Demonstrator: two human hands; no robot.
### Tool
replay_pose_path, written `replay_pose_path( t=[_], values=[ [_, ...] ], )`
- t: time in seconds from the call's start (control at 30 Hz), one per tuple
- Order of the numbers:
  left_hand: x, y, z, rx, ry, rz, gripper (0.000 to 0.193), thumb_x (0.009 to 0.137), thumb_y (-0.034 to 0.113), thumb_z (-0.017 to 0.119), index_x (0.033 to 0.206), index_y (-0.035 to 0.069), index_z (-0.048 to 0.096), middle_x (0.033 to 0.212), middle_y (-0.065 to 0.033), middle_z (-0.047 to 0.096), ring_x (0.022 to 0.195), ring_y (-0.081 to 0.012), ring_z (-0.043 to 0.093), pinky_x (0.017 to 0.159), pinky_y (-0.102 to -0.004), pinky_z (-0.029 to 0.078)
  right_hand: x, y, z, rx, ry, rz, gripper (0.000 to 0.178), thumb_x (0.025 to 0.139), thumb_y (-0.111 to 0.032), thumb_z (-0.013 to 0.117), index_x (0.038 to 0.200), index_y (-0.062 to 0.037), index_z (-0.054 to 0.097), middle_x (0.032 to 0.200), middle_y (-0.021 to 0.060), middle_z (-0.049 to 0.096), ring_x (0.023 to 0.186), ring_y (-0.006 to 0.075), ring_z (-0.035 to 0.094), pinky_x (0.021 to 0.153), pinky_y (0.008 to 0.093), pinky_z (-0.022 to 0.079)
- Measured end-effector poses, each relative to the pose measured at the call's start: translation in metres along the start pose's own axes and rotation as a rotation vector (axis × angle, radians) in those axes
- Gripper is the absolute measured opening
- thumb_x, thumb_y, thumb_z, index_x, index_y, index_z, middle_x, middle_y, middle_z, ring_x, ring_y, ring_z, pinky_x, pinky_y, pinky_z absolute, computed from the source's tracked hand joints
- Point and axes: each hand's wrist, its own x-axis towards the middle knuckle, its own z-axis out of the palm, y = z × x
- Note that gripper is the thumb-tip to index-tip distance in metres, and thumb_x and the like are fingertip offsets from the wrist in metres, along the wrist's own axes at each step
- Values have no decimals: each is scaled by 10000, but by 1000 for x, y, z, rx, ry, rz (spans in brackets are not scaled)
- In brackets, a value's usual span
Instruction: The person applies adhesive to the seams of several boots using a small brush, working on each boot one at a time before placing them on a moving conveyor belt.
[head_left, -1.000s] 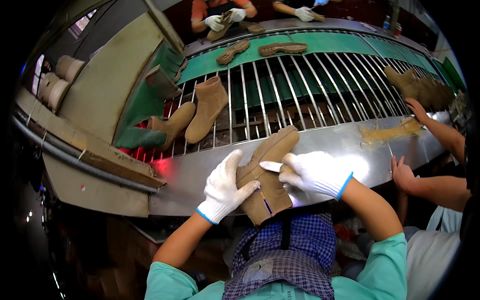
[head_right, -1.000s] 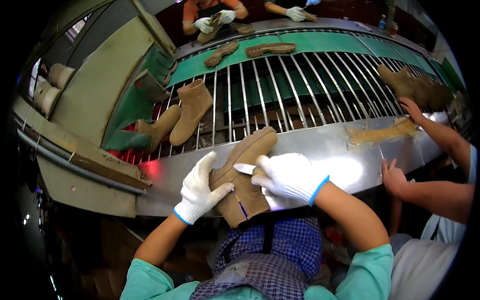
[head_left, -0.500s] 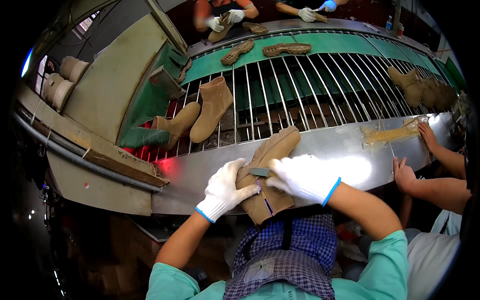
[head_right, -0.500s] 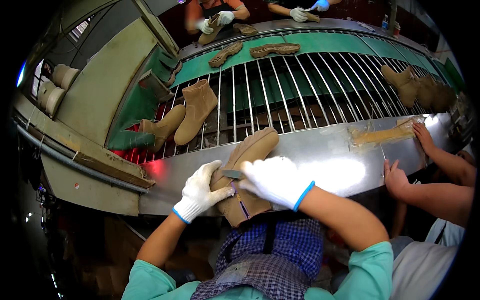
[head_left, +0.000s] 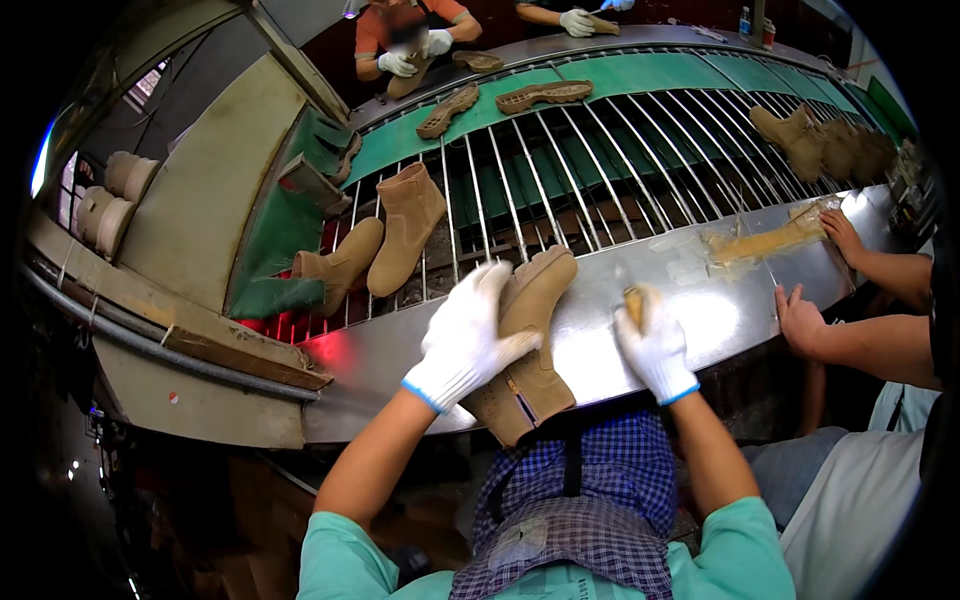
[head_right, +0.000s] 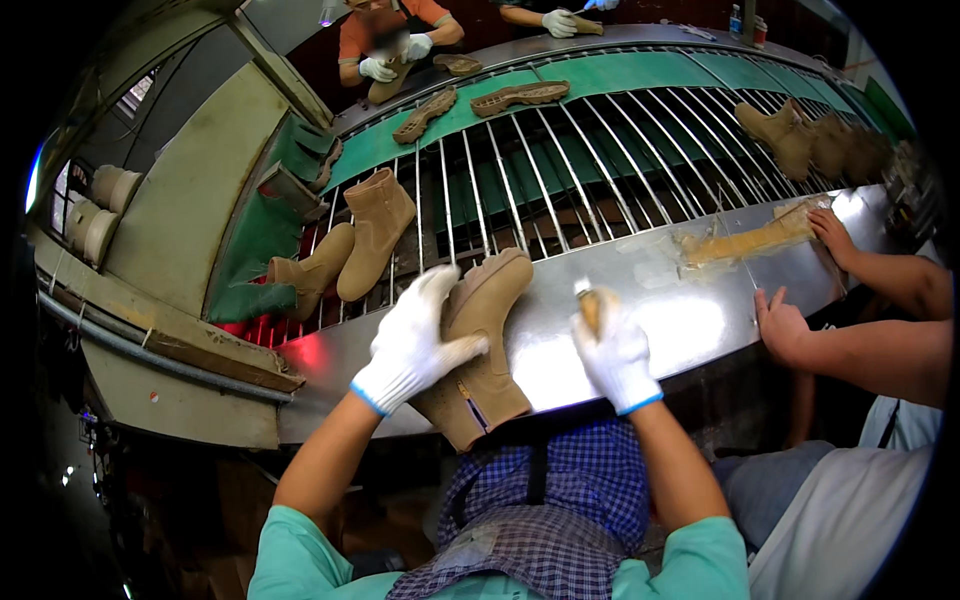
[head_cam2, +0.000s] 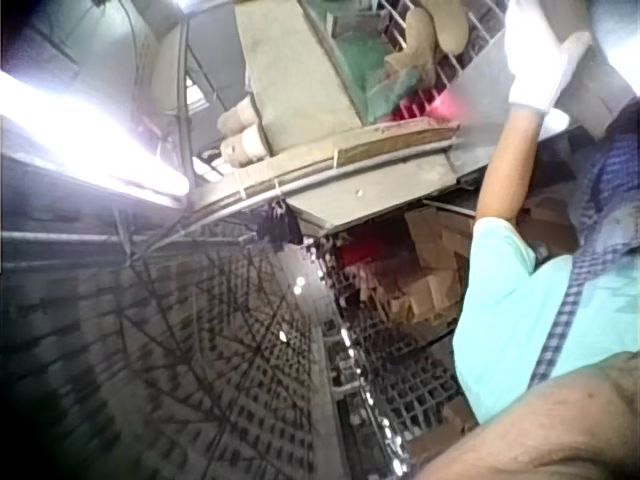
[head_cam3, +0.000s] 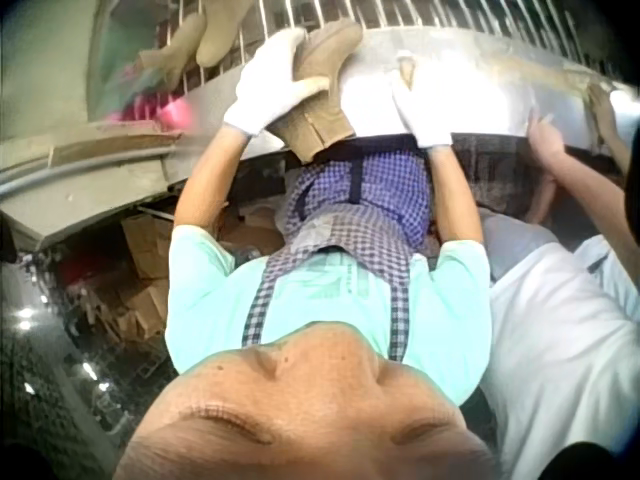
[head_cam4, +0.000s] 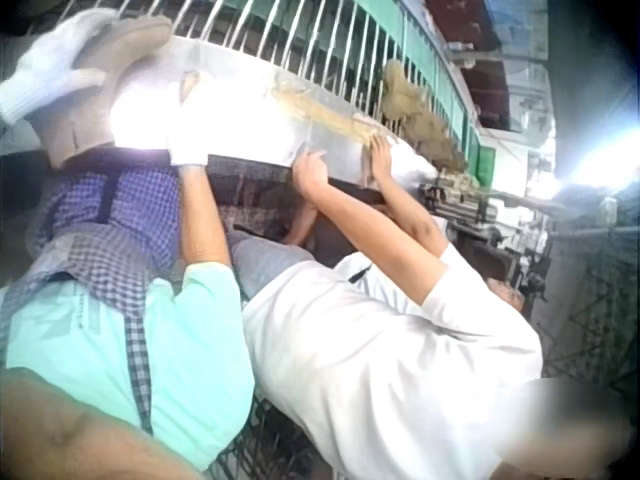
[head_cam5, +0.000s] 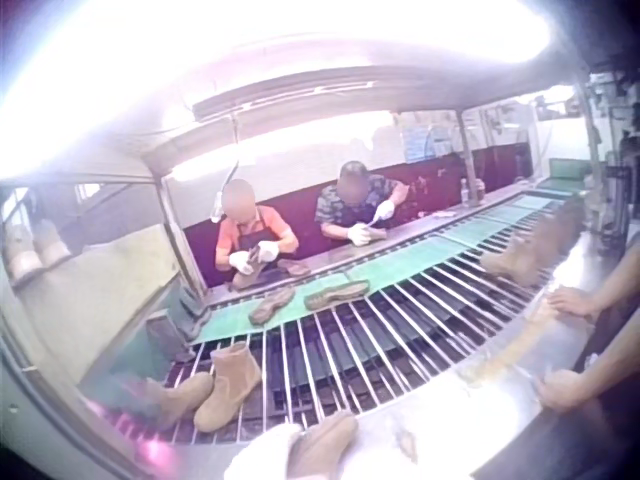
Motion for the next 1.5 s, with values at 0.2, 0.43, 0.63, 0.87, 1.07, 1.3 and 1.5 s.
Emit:
replay_pose_path(
  t=[0.2, 0.43, 0.63, 0.87, 1.07, 1.3, 1.5],
  values=[
    [78, 31, 22, 138, -247, -113, 860, 845, 500, 819, 1564, 164, 490, 1363, -218, 687, 1146, -438, 724, 986, -521, 595, -4, -13, 8, 186, 173, -197, 515, 1007, -372, 703, 1405, -60, 604, 1161, 239, 748, 956, 442, 747, 837, 503, 617],
    [-21, 37, -98, -293, 298, 348, 873, 723, 192, 973, 1478, 21, 570, 1350, -223, 676, 1202, -399, 723, 1024, -435, 596, -4, 13, 18, 374, 98, -70, 580, 1029, -337, 703, 1491, -24, 546, 1101, 233, 772, 889, 410, 782, 798, 468, 637],
    [-116, -34, -65, -104, -156, -287, 959, 771, 279, 928, 1574, 62, 452, 1432, -228, 625, 1275, -426, 665, 1086, -480, 552, -22, -34, 28, 339, -27, -175, 545, 1050, -326, 680, 1479, -14, 553, 1221, 238, 753, 1089, 414, 754, 962, 449, 590],
    [-119, -58, -29, -261, -49, -219, 856, 851, 404, 865, 1549, 70, 499, 1474, -190, 606, 1325, -418, 632, 1115, -479, 531, -31, -79, -8, 197, -287, -147, 547, 1050, -338, 652, 1499, -45, 539, 1262, 275, 729, 1111, 430, 747, 956, 485, 600],
    [-81, -59, -37, -259, -226, -84, 790, 863, 433, 847, 1524, 113, 554, 1489, -164, 620, 1323, -395, 643, 1112, -476, 534, -63, -157, -54, -148, -572, -404, 546, 1011, -295, 700, 1514, -165, 532, 1202, 207, 751, 988, 430, 767, 847, 506, 634],
    [-68, -62, -39, -269, -355, -104, 736, 859, 446, 835, 1502, 178, 598, 1442, -149, 671, 1300, -379, 664, 1080, -479, 551, -68, -192, -41, -388, -573, -236, 502, 1016, -238, 690, 1498, -143, 586, 1241, 203, 743, 1043, 405, 756, 909, 462, 615],
    [-58, -75, -36, -307, -362, -84, 732, 847, 459, 840, 1487, 183, 617, 1430, -146, 683, 1289, -384, 669, 1088, -480, 546, -85, -156, 15, 500, -400, -20, 540, 1036, -231, 668, 1539, -55, 580, 1495, 281, 625, 1389, 411, 618, 1184, 401, 470]
  ],
)
